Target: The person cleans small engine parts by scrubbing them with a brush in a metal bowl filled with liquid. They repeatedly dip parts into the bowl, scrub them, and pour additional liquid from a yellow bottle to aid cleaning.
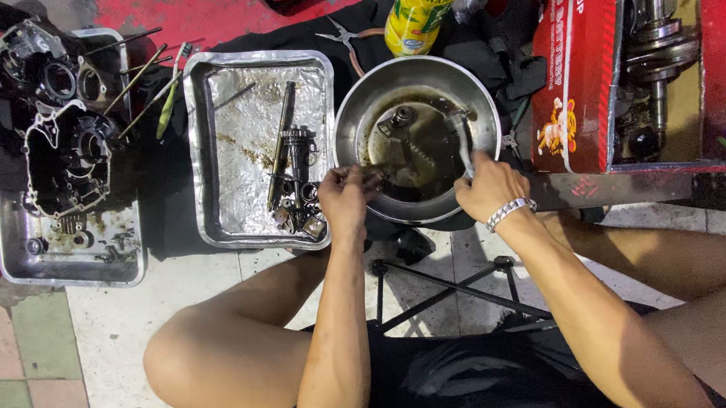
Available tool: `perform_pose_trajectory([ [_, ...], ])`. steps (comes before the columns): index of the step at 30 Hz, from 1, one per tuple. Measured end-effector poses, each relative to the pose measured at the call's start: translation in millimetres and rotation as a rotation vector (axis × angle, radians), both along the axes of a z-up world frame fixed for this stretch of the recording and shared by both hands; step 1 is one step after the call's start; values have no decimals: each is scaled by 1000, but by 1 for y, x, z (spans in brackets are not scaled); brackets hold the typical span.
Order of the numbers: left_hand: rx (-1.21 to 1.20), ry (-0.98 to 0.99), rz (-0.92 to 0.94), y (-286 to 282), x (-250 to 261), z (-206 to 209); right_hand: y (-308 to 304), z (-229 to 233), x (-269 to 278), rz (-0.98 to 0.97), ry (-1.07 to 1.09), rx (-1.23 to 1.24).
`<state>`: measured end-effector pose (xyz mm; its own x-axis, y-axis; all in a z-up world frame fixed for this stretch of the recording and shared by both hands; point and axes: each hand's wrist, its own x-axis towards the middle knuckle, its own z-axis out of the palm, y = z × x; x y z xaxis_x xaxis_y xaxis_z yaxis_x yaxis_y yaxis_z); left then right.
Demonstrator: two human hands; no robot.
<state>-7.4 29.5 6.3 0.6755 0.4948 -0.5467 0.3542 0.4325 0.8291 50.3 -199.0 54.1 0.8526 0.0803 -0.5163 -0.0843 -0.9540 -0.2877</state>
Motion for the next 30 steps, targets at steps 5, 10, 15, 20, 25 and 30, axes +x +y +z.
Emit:
perform_pose_trajectory([
  [5,-95,50,-132,-20,-17,-11,-1,-1,-16,5,132,18],
  [10,-336,73,-98,-39,-27,-15,-6,19,-47,-64,32,11],
  [15,-503,10,-104,-47,-25,-2,-6,19,-71,-49,-148,268],
  [20,-546,-22,-99,-49,-25,-3,-2,10,-85,-51,-84,223],
  [25,-485,-30,-102,-55,-25,-7,-4,9,-85,-40,-75,276],
  [30,-506,-44,-121,-54,-23,-13,-3,4,-94,-6,-68,290],
])
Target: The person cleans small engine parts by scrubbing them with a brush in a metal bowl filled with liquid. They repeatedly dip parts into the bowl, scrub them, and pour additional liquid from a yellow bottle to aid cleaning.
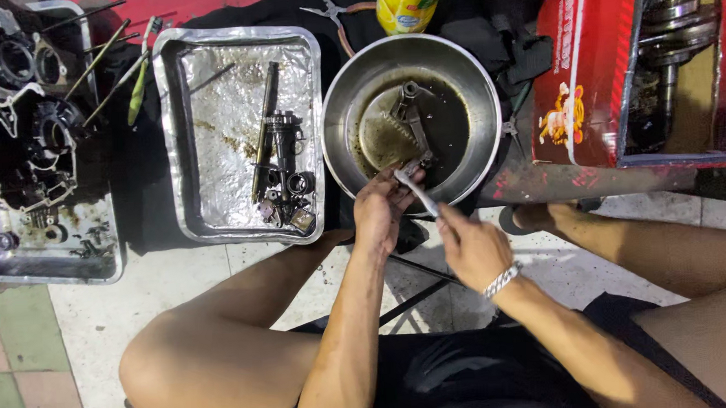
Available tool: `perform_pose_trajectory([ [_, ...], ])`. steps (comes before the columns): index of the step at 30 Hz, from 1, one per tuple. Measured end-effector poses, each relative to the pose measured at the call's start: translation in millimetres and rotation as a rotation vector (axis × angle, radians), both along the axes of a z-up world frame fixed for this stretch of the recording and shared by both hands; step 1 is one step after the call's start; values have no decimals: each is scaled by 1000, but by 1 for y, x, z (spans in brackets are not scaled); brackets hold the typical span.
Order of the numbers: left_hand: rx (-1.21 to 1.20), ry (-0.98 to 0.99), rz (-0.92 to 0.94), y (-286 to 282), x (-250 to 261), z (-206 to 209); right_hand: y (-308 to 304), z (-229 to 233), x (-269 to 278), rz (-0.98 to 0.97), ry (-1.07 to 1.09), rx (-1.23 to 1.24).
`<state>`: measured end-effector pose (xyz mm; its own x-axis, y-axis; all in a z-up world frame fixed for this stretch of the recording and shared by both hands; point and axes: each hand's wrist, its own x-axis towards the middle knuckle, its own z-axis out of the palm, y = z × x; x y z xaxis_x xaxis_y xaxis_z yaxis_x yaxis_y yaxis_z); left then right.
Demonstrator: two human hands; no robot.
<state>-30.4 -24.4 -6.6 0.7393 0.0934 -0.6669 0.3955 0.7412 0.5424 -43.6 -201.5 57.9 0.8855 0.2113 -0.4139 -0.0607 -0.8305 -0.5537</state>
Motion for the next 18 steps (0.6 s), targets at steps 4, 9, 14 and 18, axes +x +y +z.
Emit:
perform_pose_trajectory([
  [4,-49,-40,16,-5,0,-3,-5,-5,2,17,-32,32],
  [9,-65,37,42,-5,7,11,-6,8,13,6,43,-42],
  [14,-117,24,72,-4,11,15,-1,14,8,58,108,-39],
  [18,-107,25,65,-2,9,12,-3,2,6,31,-96,21],
])
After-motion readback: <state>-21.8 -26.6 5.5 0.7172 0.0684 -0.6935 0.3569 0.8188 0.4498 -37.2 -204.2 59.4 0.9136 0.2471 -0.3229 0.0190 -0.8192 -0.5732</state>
